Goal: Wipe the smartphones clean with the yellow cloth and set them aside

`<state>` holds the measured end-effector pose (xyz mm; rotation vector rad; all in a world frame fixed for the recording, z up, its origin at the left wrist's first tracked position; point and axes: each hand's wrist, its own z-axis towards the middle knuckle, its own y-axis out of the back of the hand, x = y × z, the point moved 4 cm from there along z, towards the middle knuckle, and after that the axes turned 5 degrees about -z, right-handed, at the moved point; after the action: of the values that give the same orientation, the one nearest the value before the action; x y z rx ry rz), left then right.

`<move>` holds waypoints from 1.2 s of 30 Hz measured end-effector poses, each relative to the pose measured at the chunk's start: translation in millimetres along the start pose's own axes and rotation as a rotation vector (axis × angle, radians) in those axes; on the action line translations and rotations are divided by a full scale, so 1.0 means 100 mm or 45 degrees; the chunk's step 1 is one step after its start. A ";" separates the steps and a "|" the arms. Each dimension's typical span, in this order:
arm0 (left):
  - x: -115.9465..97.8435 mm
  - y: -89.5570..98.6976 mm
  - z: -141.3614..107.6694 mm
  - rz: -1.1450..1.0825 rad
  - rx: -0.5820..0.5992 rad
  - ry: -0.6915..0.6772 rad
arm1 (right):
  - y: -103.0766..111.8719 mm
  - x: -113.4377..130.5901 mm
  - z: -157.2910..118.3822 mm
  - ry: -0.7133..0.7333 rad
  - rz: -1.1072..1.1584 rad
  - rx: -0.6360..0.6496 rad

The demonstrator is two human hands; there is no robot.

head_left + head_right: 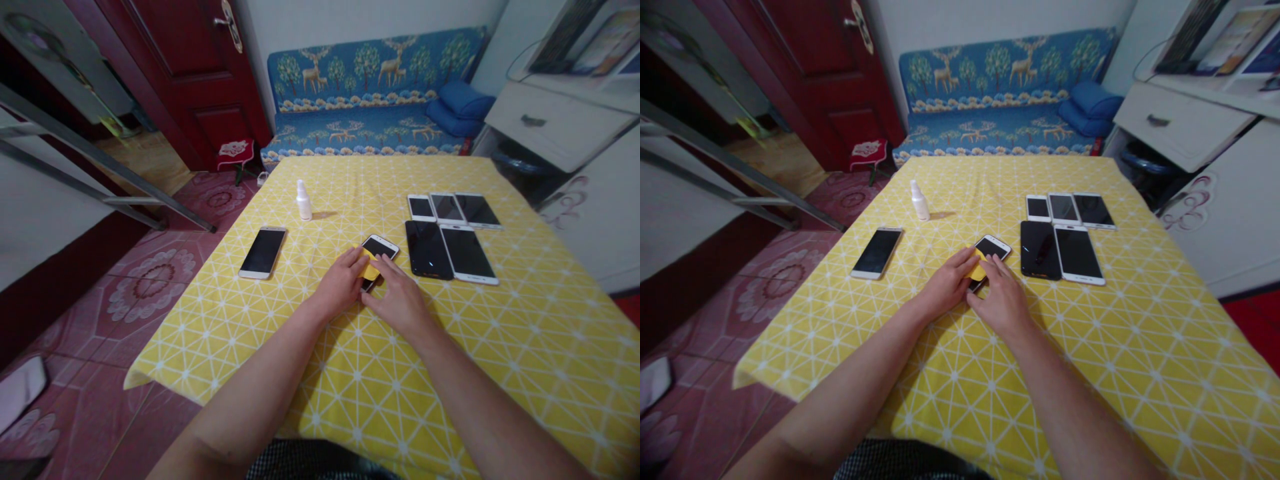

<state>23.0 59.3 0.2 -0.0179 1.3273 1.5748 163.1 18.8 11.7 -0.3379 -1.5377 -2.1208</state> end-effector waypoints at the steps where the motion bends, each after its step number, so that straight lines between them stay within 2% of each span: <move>1: 0.00 0.00 0.00 -0.005 0.001 -0.003 | 0.00 0.00 0.00 0.001 0.004 0.002; 14: -0.03 0.01 0.00 0.017 0.019 0.028 | -0.01 -0.01 -0.01 0.034 0.001 0.019; 36: -0.05 0.01 0.02 0.077 0.092 0.077 | 0.01 0.02 -0.03 0.070 -0.078 0.147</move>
<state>25.8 57.0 4.7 0.0198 1.4431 1.5867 162.3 15.7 12.4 -0.1925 -1.6496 -2.0584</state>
